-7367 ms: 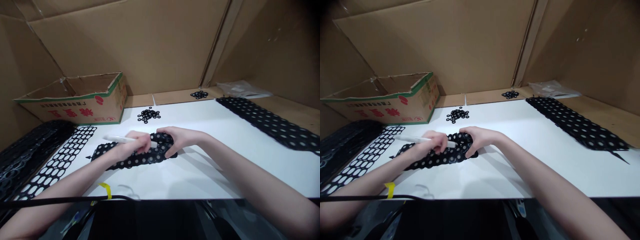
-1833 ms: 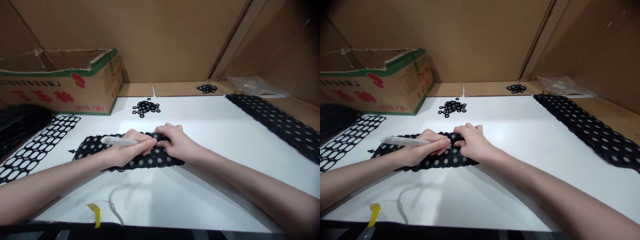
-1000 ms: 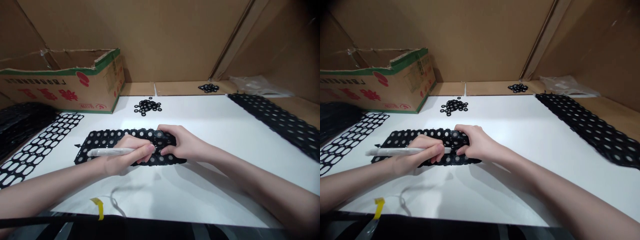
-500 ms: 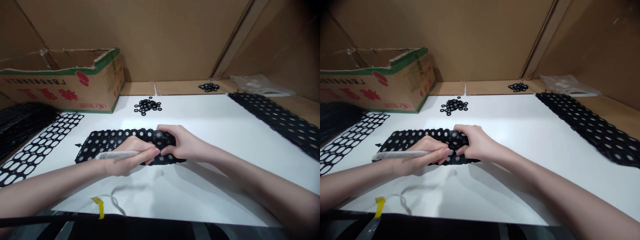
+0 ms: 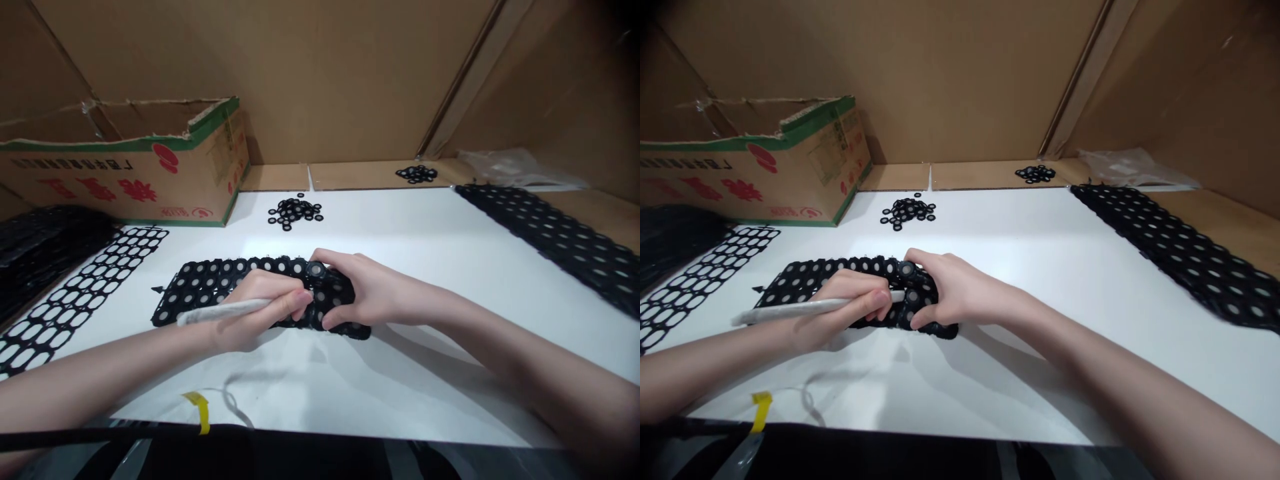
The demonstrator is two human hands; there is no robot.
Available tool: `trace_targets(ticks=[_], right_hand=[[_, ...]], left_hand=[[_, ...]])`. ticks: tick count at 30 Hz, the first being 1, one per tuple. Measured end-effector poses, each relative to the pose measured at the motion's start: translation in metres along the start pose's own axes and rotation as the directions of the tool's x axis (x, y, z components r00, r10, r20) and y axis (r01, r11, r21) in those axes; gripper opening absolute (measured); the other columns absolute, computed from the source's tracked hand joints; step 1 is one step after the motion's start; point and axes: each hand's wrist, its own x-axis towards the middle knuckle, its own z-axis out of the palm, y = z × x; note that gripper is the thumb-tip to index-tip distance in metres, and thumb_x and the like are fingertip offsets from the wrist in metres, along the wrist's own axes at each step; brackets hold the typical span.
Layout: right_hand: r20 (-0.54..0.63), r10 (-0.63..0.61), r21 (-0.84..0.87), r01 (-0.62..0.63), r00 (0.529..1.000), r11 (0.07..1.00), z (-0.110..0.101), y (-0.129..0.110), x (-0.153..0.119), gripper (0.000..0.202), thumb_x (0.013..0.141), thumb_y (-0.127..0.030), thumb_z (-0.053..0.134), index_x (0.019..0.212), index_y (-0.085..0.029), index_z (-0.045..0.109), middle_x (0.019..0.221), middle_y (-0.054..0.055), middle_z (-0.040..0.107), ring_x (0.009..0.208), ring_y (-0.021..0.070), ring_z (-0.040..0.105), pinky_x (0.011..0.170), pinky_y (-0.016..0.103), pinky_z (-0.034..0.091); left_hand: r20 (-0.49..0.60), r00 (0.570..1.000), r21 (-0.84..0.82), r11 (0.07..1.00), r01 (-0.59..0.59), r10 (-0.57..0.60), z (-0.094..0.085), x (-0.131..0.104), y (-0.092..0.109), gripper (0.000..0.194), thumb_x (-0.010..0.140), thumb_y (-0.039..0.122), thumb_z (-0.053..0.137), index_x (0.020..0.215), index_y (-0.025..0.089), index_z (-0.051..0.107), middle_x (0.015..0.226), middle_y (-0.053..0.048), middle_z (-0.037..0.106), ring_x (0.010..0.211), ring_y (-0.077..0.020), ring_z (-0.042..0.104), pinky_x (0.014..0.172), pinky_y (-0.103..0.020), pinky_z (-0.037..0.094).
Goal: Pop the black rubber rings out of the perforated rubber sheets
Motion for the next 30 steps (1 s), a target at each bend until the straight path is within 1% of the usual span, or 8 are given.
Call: trace_targets(ticks=[2,7,11,17,22,26,30], right_hand=[[-0.007,-0.018,0.015,0.018,1.000,1.000,0.000,0.000,0.000,0.040,0.062,-0.030,0.075,0.087,-0.022,0.045,0.080,-0.003,0.054,0.071,0.0147,0.050,0.058,0.025,0.037],[-0.014,-0.052,0.039,0.053,0.999,0.998,-0.002,0.001,0.001,0.037,0.061,-0.026,0.074,0.088,-0.021,0.048,0.080,-0.003,0.052,0.073,0.0143,0.049,0.060,0.025,0.038],[0.002,-0.068,0.033,0.068,0.998,0.997,-0.003,0.002,0.002,0.038,0.062,-0.024,0.073,0.089,-0.021,0.048,0.079,-0.004,0.050,0.073,0.0143,0.049,0.060,0.025,0.037],[0.005,-0.077,0.010,0.077,0.997,0.997,-0.003,0.004,0.001,0.038,0.063,-0.026,0.074,0.091,-0.020,0.049,0.082,-0.002,0.052,0.074,0.0152,0.050,0.062,0.026,0.039],[-0.015,-0.122,0.024,0.122,0.992,0.992,-0.002,0.006,0.002,0.046,0.066,-0.035,0.075,0.102,-0.020,0.051,0.092,0.001,0.058,0.082,0.0179,0.054,0.070,0.029,0.044],[-0.035,-0.147,0.019,0.147,0.989,0.989,0.000,0.008,0.002,0.045,0.068,-0.034,0.074,0.105,-0.021,0.052,0.095,0.002,0.060,0.083,0.0183,0.056,0.071,0.030,0.046],[-0.024,-0.153,0.008,0.153,0.988,0.988,0.000,0.008,0.001,0.046,0.069,-0.034,0.072,0.107,-0.021,0.052,0.093,0.002,0.060,0.081,0.0177,0.056,0.069,0.029,0.046]], left_hand=[[0.009,1.000,-0.007,1.000,0.004,-0.004,-0.002,-0.001,0.000,0.041,0.096,0.030,0.034,0.062,0.014,0.052,0.058,0.001,0.049,0.056,-0.0091,0.044,0.057,-0.022,0.035],[0.063,0.998,-0.109,0.994,-0.022,0.029,-0.008,-0.003,0.000,0.044,0.094,0.031,0.037,0.056,0.014,0.051,0.052,0.002,0.045,0.051,-0.0089,0.043,0.054,-0.022,0.035],[0.102,0.994,-0.126,0.992,-0.024,0.037,-0.006,-0.002,0.001,0.043,0.094,0.030,0.037,0.057,0.015,0.052,0.053,0.001,0.047,0.052,-0.0091,0.045,0.056,-0.021,0.038],[0.110,0.993,-0.132,0.991,-0.017,0.032,-0.004,-0.001,-0.001,0.043,0.095,0.031,0.036,0.058,0.015,0.051,0.052,0.001,0.047,0.052,-0.0088,0.045,0.054,-0.021,0.038],[0.136,0.991,-0.150,0.988,0.039,-0.018,-0.003,0.000,0.000,0.043,0.095,0.033,0.036,0.057,0.015,0.049,0.052,0.002,0.045,0.051,-0.0087,0.043,0.053,-0.021,0.036],[0.168,0.982,-0.168,0.979,0.117,-0.088,-0.004,0.000,0.006,0.042,0.095,0.031,0.037,0.056,0.015,0.045,0.054,0.002,0.042,0.053,-0.0082,0.040,0.054,-0.022,0.034],[0.168,0.975,-0.192,0.965,0.180,-0.148,-0.005,-0.001,0.010,0.044,0.095,0.032,0.037,0.055,0.015,0.043,0.052,0.003,0.040,0.052,-0.0084,0.038,0.053,-0.022,0.032]])
